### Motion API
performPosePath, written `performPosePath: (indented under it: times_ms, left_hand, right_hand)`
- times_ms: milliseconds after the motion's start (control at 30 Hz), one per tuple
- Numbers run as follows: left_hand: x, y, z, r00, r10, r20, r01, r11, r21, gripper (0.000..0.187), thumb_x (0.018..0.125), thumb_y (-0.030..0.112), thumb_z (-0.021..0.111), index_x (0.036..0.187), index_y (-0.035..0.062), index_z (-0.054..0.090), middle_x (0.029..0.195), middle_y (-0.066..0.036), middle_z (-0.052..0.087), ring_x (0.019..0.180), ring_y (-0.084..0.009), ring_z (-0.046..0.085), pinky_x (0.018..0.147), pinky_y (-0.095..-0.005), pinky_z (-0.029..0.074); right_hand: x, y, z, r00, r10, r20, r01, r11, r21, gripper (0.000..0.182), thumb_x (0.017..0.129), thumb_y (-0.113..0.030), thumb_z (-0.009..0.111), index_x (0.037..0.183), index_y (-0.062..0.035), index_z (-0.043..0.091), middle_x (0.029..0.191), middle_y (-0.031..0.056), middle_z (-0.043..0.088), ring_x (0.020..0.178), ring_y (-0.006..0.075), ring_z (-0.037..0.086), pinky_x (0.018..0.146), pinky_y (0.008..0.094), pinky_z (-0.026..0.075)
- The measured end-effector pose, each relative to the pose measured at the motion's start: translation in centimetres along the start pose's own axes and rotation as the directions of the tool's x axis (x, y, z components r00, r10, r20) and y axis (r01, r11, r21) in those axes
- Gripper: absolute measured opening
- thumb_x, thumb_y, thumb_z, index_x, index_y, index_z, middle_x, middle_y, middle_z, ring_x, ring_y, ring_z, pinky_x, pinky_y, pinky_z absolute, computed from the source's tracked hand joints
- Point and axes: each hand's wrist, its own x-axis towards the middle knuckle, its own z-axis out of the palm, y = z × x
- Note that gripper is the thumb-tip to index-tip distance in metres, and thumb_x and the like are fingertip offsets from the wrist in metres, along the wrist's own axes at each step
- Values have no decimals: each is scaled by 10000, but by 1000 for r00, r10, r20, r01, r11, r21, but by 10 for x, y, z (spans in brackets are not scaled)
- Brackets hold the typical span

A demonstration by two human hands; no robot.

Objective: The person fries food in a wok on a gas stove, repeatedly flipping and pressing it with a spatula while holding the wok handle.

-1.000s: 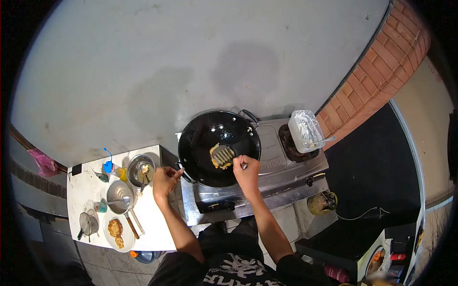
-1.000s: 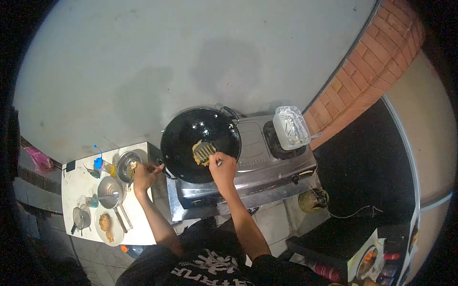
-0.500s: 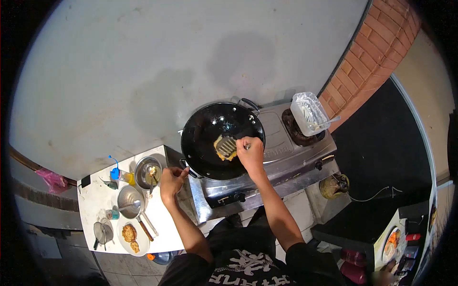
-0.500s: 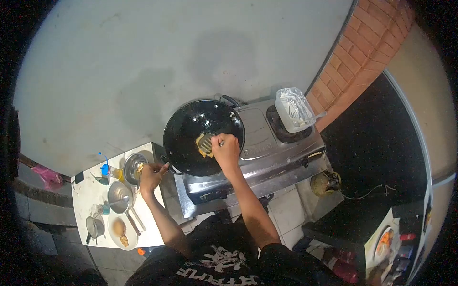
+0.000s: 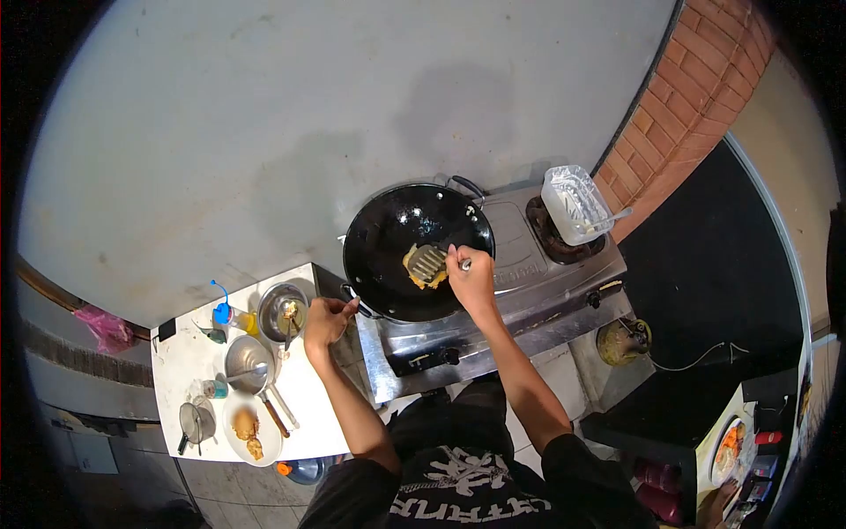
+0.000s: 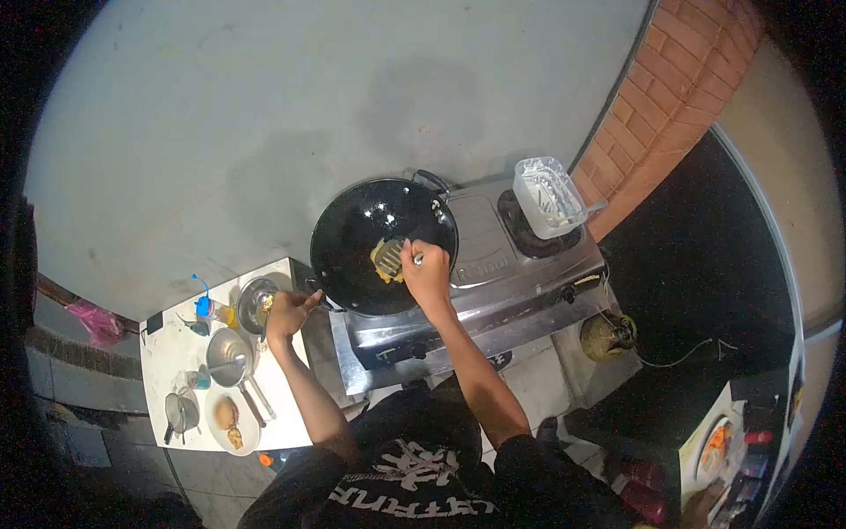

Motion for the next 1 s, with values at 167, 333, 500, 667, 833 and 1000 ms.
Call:
performPosePath:
  times_ms: [167,333,500,667,833,1000]
  left_hand:
    - [2,6,-1,1000,-9,-1,9,999,32,350,803,319,738,794,-30,717,623,-145,647,567,-181,598,590,-337,475]
    - [-1,7,-2,1000,-13,-13,14,998,58,339,794,305,746,794,-33,716,624,-151,646,568,-206,608,594,-348,477]
    - [-4,11,-2,999,11,-53,-5,994,112,342,804,351,723,786,10,733,587,-150,616,534,-174,542,581,-351,453]
    - [-10,20,-3,999,-5,-51,12,988,153,322,804,302,730,807,-19,714,624,-168,639,552,-208,607,581,-353,475]
    - [-9,10,3,995,22,-96,-12,994,107,325,814,289,723,797,-35,702,596,-148,627,521,-192,575,551,-346,458]
    - [-13,18,0,995,40,-90,-31,995,91,356,828,286,712,759,-62,680,567,-128,611,493,-166,545,516,-329,431]
  right_hand:
    - [3,-2,-12,985,140,96,-157,968,195,377,899,-176,613,589,32,557,473,83,519,391,133,532,378,309,383]
    - [8,2,-16,987,111,114,-143,937,320,409,932,-203,593,603,39,576,508,32,540,349,80,470,321,241,349]
    - [18,6,-10,977,97,191,-151,944,293,384,927,-203,591,638,49,606,526,59,571,379,105,505,359,261,374]
    - [22,23,8,983,12,185,-56,970,238,263,851,-108,618,656,66,592,543,162,572,511,165,597,511,332,426]
    - [24,31,5,992,-80,98,64,987,150,274,769,-90,647,590,74,521,537,196,528,456,218,542,499,343,408]
    - [29,29,2,994,-36,107,30,998,56,279,722,-86,662,566,80,500,551,214,539,506,355,571,516,359,434]
